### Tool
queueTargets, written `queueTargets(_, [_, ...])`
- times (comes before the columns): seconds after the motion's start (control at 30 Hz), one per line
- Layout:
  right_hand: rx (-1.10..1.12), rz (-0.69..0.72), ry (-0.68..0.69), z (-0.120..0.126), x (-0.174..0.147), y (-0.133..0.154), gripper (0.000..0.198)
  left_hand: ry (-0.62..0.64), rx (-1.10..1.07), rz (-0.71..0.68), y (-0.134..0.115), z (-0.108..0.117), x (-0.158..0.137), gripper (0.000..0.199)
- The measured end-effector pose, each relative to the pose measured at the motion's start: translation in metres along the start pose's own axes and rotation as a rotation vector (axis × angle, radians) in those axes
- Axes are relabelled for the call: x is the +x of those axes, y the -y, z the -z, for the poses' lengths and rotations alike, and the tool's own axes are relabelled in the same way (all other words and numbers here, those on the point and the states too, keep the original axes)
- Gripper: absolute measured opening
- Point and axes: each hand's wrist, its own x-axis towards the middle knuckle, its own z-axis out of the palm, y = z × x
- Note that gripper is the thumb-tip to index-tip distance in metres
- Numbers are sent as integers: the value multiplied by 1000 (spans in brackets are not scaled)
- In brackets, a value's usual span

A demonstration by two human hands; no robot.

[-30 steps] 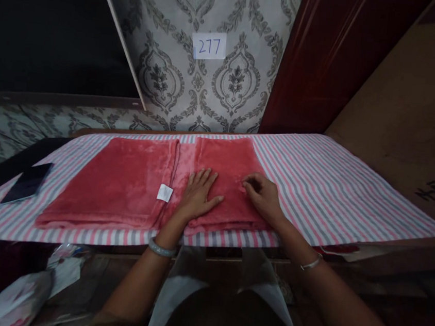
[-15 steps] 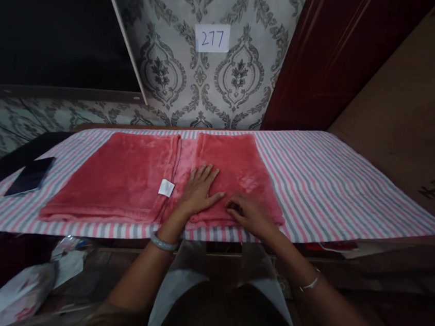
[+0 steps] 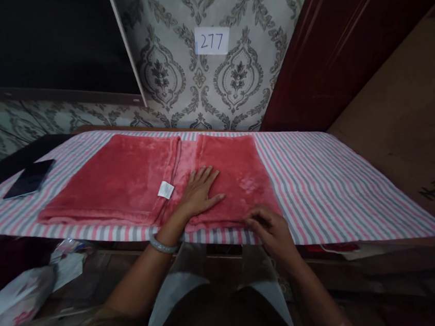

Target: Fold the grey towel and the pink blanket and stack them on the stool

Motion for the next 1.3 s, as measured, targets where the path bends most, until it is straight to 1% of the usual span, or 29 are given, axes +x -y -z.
queueTargets(0.13, [42, 12, 145, 12, -33, 5, 15, -6, -9, 2, 0, 0, 1, 81])
queueTargets(0.3, [66, -4, 226, 15, -61, -6, 12, -21, 7, -19, 3, 0, 2, 80])
queueTargets(0.4, [54, 16, 231, 14, -67, -7, 15, -32, 16, -26, 4, -1, 2, 79])
queueTargets(0.47, [31, 37, 200, 11, -68, -4, 10, -34, 18, -27, 5, -1, 2, 79])
queueTargets(0.5, [18, 52, 183, 10, -67, -3, 12, -33, 17, -26, 6, -1, 2, 80])
queueTargets(0.53, [4, 71, 160, 9, -66, -1, 20, -30, 16, -24, 6, -1, 2, 80])
queueTargets(0.57, [-13, 89, 124, 9, -65, 0, 26, -27, 13, -25, 6, -1, 2, 81])
queueTargets(0.6, [-35, 103, 72, 10, -62, 1, 27, -25, 9, -27, 6, -1, 2, 81])
queueTargets(0.73, [-156, 76, -210, 22, -39, -2, 13, -26, 6, -22, 6, 0, 2, 79])
queueTargets(0.8, [-196, 64, -292, 29, -22, -9, 12, -27, 11, -19, 6, 0, 3, 79])
queueTargets(0.87, [-229, 57, -299, 31, -7, -20, 12, -33, 15, -21, 6, 0, 3, 78])
queueTargets(0.93, [-285, 19, -260, 27, 3, -33, 13, -38, 20, -18, 6, 1, 3, 78])
queueTargets(1.03, [-358, -62, -220, 16, 7, -52, 14, -33, 31, -14, 6, 1, 2, 79])
queueTargets(1.1, [-365, -84, -214, 10, 5, -60, 16, -30, 34, -20, 8, 0, 2, 79])
queueTargets(1.2, [-347, -72, -205, 10, 4, -63, 19, -30, 37, -19, 10, -2, 1, 78])
queueTargets(1.3, [-358, -51, -207, 19, 13, -57, 23, -25, 33, -4, 11, -3, 1, 78])
